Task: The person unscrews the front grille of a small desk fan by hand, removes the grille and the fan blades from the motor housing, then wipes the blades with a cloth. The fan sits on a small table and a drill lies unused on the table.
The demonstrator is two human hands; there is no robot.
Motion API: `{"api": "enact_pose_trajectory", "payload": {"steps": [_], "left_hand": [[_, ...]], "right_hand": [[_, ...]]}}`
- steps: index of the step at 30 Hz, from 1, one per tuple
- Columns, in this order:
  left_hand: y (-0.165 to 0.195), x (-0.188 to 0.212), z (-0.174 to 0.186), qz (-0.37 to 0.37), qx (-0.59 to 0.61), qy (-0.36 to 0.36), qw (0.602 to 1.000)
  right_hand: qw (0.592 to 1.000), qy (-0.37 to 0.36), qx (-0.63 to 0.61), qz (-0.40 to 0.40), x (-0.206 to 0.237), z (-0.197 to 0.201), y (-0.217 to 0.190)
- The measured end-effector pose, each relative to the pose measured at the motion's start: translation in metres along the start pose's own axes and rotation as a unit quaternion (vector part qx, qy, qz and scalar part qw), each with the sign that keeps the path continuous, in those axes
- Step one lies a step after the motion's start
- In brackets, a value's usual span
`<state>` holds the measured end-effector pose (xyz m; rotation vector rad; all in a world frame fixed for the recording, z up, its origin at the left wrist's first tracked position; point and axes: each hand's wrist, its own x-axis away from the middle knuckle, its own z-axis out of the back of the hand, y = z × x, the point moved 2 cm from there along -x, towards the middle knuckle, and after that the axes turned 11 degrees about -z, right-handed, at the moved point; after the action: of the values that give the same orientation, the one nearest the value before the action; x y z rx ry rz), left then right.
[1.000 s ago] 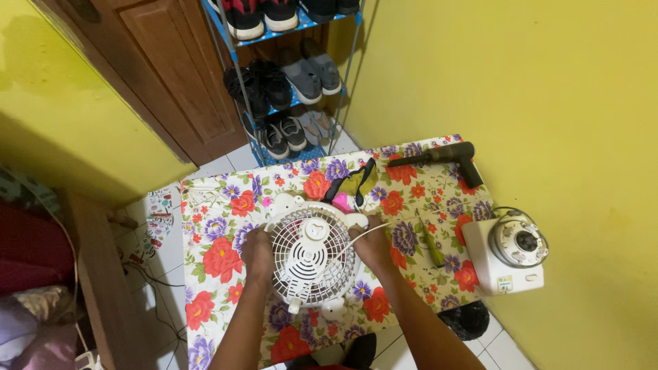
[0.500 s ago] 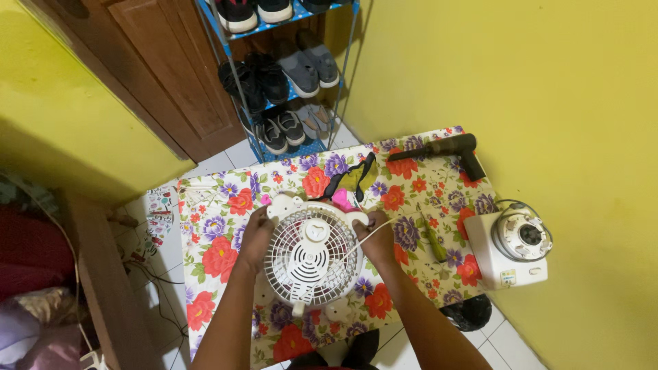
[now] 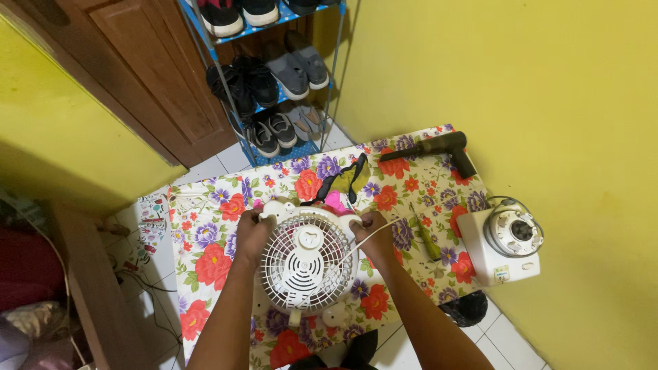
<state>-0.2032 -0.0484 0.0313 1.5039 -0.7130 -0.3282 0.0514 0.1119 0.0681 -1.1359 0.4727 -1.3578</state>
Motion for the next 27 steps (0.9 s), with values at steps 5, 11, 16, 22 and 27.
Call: {"api": "enact_pose_trajectory", "payload": {"steps": [5, 11, 16, 22, 27], "left_hand": [[-0.009, -0.005, 0.004, -0.033, -0.042, -0.004, 0.999], [-0.024, -0.014, 0.005, -0.024, 0.012, 0.007, 1.000], [-0.009, -0.014, 0.004, 0.022, -0.111, -0.002, 0.994], [0.014, -0.008, -0.003, 0.041, -0.243, 0.020, 0.969], [0.023, -0.007, -0.003, 0.014, -0.281, 0.027, 0.959]], "right_hand": [[1.000, 0.007, 0.000, 0.007, 0.004, 0.002, -0.003], [0.998, 0.039, 0.035, 0.030, 0.004, 0.002, -0.001], [0.999, 0.036, 0.008, -0.007, 0.006, 0.002, -0.001], [0.999, 0.045, 0.024, -0.009, 0.008, 0.005, -0.004], [0.994, 0.076, 0.067, 0.031, 0.009, 0.006, -0.003]]}}
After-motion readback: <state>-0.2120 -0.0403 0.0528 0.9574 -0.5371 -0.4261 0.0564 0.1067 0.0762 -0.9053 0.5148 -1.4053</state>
